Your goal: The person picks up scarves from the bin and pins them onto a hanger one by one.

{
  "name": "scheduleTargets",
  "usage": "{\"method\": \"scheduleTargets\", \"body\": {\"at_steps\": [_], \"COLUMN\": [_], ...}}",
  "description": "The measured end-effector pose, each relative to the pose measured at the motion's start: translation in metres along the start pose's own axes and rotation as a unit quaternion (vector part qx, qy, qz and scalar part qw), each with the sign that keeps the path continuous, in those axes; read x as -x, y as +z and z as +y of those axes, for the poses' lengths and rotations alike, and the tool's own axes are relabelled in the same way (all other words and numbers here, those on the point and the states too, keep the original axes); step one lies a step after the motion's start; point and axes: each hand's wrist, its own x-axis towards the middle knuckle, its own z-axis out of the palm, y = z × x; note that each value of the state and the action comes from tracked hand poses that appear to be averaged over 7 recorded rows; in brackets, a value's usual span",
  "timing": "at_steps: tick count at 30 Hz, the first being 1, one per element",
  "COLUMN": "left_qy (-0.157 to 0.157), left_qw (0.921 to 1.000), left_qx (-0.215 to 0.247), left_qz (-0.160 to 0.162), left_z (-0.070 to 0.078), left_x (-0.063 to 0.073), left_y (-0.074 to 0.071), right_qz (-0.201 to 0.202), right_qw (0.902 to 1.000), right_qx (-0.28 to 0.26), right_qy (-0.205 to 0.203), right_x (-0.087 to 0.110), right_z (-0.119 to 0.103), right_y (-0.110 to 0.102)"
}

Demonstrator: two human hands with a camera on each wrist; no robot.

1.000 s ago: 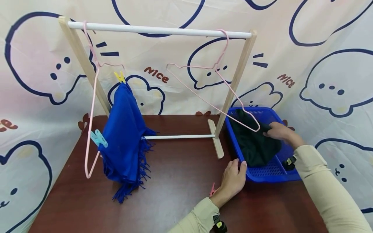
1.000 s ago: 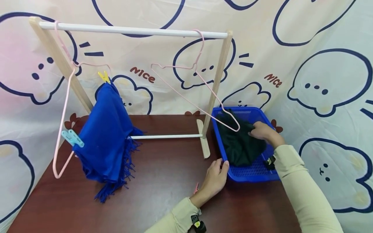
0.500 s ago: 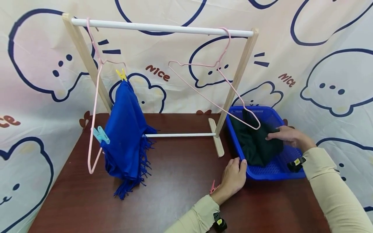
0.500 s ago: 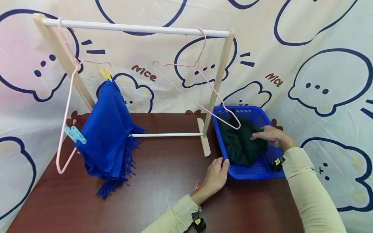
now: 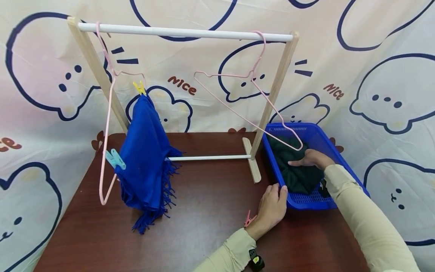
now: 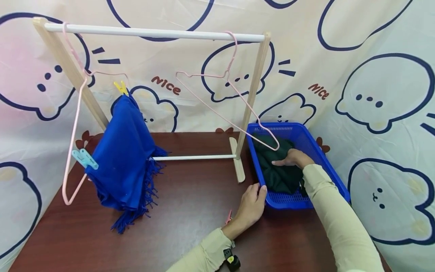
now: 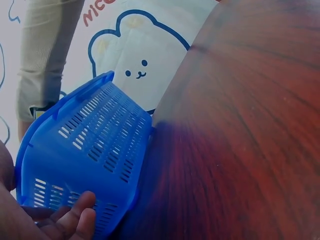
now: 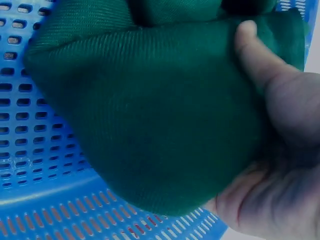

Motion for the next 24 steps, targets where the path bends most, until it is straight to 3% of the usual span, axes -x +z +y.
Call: {"method": "scheduleTargets", "body": {"at_steps": [3,10,14,17,20,22,24], "left_qy": [-0.004,0.004,0.010,0.012,0.009,0.005,0.002], "left_qw": [0.9999,0.9999,0.9999,0.9999,0.9999,0.9999,0.9999], "left_qx": [0.003,0.003,-0.003,-0.006,-0.009,-0.009,-0.008], "left_qz": [-0.012,-0.013,-0.007,-0.004,-0.007,-0.010,-0.012], "left_z": [-0.001,0.000,0.002,0.003,0.003,0.004,0.005], "left_x": [0.002,0.003,0.001,-0.001,-0.001,-0.002,-0.002], "left_y": [0.000,0.000,0.002,0.004,0.006,0.007,0.007], "right_qz": [0.024,0.171,0.157,0.094,0.048,0.033,0.032], "right_qw": [0.9995,0.9824,0.9834,0.9800,0.9591,0.9299,0.8944], "right_qx": [0.019,0.032,-0.038,-0.155,-0.268,-0.361,-0.442], "right_qy": [-0.005,-0.069,-0.083,-0.083,-0.075,-0.063,-0.060], "right_x": [0.003,0.031,0.042,0.044,0.042,0.042,0.043], "right_z": [0.001,0.012,0.022,0.031,0.041,0.047,0.052], "right_y": [0.000,-0.014,-0.024,-0.025,-0.022,-0.021,-0.022]}}
